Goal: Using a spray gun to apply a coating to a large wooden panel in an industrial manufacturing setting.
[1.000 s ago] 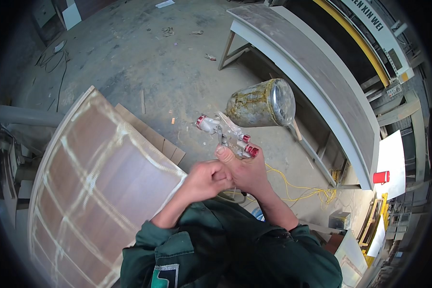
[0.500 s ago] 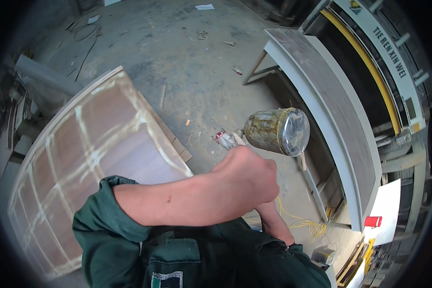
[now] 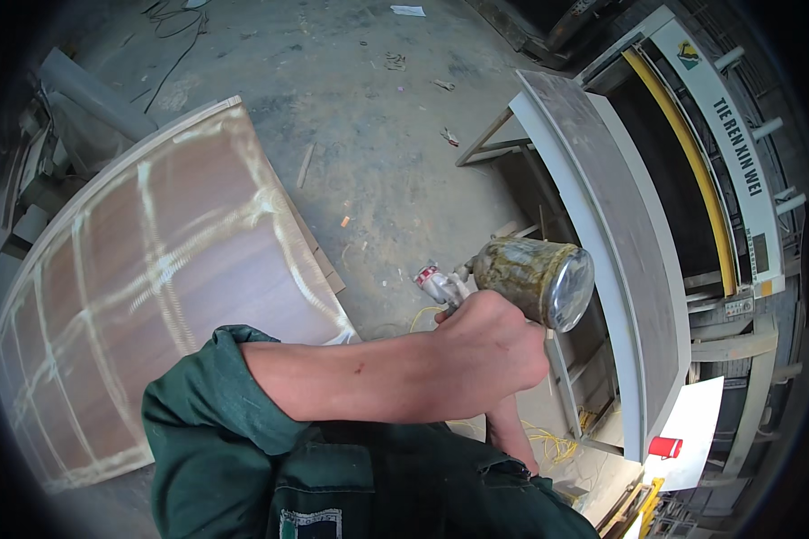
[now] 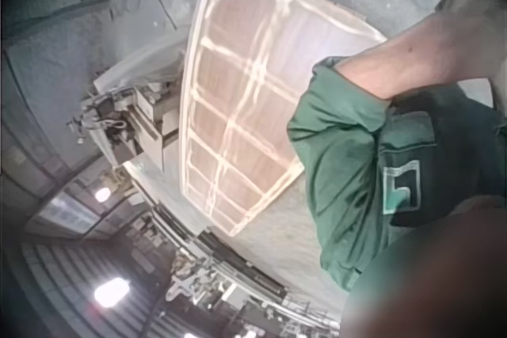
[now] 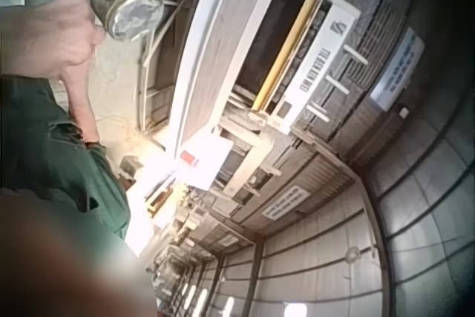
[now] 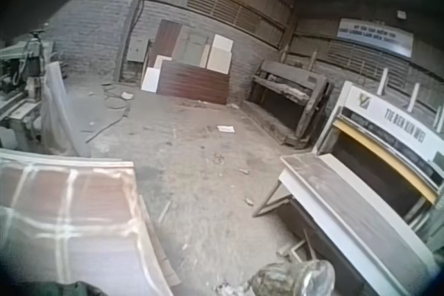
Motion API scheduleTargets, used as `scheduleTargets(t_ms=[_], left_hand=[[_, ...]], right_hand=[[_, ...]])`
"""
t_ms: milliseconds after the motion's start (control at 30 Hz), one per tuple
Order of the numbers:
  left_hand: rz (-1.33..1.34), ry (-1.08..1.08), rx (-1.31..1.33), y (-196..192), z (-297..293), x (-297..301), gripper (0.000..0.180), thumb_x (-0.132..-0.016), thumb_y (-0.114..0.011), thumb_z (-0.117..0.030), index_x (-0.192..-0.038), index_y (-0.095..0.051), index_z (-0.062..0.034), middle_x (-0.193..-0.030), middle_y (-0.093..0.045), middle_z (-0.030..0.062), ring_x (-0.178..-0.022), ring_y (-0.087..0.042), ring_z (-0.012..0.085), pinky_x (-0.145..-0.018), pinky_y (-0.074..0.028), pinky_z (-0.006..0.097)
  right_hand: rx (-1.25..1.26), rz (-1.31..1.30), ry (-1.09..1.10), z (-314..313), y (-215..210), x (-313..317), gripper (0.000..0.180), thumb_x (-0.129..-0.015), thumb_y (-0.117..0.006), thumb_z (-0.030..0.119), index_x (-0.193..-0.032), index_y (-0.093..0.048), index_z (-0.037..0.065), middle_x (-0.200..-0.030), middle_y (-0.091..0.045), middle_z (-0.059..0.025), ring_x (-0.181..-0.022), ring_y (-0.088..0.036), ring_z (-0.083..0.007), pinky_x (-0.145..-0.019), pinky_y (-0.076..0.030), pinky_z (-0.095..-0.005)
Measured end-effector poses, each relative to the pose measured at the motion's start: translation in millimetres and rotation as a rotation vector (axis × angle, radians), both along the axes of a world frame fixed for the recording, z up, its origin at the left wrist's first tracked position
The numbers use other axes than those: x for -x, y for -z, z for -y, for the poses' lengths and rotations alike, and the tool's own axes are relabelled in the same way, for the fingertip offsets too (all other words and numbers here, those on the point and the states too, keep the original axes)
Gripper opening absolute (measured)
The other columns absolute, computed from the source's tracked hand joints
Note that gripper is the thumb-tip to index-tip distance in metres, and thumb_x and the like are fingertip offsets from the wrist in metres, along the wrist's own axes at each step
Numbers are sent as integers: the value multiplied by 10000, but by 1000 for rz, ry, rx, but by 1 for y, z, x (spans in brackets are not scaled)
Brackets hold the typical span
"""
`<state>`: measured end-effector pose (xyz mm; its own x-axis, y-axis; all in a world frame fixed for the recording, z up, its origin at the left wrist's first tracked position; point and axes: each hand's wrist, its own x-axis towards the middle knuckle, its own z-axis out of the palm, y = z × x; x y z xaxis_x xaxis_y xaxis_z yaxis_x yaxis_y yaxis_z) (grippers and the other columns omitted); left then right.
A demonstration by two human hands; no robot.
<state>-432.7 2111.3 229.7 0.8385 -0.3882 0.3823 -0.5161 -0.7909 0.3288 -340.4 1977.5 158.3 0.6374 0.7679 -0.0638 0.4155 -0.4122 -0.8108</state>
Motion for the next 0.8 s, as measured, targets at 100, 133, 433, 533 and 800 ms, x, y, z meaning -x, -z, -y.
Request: scheduleTargets(t_ms=[100,133,433,533,800], left_hand=[[15,-37,121,18,8,-1,146,-663,-744,-150,-689,-654,-38,-751,-530,77,-622,-624,247,-542,-451,385],[113,-97,237,24,11,-2,139,-663,-745,-142,-697,-664,-34,-768,-549,84,-650,-638,259,-564,-463,391],[-10,-84,230,30,6,0,189,-688,-742,-178,-790,-657,-45,-842,-553,67,-747,-635,233,-645,-467,388],[127,-159,280,37,14,0,202,-713,-730,-212,-798,-638,-53,-865,-548,64,-754,-622,225,-661,-446,369],[273,-308,314,53,27,-2,221,-690,-736,-221,-825,-618,-92,-876,-514,38,-806,-580,188,-698,-421,337]], right_hand=[[3,6,4,-1,0,-4,604,-953,-710,205,-1513,-540,56,-1274,-715,-116,-1155,-697,-309,-935,-548,-373],[3,8,11,0,1,-5,603,-954,-708,205,-1514,-539,57,-1276,-713,-116,-1157,-696,-308,-936,-548,-372],[13,12,-13,-4,6,-8,596,-963,-695,199,-1520,-534,61,-1293,-702,-118,-1177,-684,-301,-950,-539,-369],[16,12,-20,-5,6,-8,593,-966,-690,197,-1522,-532,63,-1298,-698,-118,-1183,-680,-299,-955,-536,-368],[27,19,-4,-3,14,-9,587,-973,-677,191,-1527,-527,66,-1313,-688,-120,-1201,-670,-293,-968,-529,-365]])
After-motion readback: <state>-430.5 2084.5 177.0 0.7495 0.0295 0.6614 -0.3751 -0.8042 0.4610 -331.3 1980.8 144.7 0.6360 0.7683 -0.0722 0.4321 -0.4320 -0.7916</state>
